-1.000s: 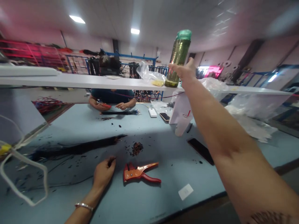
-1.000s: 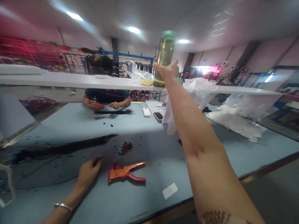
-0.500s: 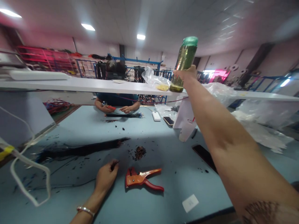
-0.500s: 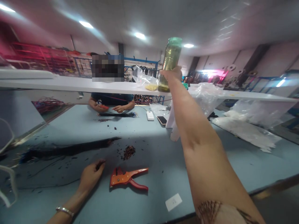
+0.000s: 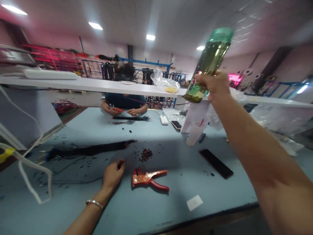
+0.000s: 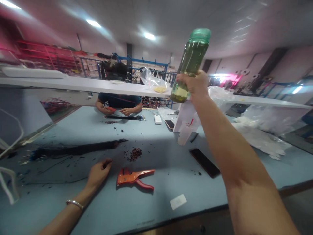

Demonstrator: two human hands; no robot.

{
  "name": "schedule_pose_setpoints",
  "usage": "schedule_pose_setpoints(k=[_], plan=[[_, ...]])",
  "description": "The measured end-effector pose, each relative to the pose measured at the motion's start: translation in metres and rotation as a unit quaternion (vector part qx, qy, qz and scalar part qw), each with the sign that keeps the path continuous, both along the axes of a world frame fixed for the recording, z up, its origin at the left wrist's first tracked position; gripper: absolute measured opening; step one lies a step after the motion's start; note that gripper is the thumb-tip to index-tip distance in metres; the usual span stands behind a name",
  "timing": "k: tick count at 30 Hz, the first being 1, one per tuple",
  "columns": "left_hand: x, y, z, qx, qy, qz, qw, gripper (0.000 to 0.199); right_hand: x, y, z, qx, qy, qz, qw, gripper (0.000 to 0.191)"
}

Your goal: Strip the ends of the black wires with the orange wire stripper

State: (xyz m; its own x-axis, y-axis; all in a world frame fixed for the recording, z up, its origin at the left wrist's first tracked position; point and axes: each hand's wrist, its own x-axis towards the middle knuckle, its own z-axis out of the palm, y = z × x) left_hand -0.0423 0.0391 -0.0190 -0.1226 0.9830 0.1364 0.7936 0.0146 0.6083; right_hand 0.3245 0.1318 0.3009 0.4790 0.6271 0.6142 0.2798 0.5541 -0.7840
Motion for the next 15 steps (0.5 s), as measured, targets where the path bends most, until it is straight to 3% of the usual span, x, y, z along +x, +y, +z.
schedule_pose_setpoints(k=[5,10,15], plan=[[0.002,-0.001,0.006,0.009,0.007,0.0,1.0,0.037,-0.014,-0.086,-0.043,0.009,-0.007,0.154,0.988,0.034],[0.004,-0.003,0.012,0.024,0.006,0.002,1.0,0.039,-0.038,-0.167,-0.112,-0.068,-0.015,0.234,0.97,0.05],[0.006,-0.002,0.013,0.03,0.0,0.009,1.0,0.036,-0.072,-0.234,-0.177,-0.166,0.02,0.327,0.93,0.059]])
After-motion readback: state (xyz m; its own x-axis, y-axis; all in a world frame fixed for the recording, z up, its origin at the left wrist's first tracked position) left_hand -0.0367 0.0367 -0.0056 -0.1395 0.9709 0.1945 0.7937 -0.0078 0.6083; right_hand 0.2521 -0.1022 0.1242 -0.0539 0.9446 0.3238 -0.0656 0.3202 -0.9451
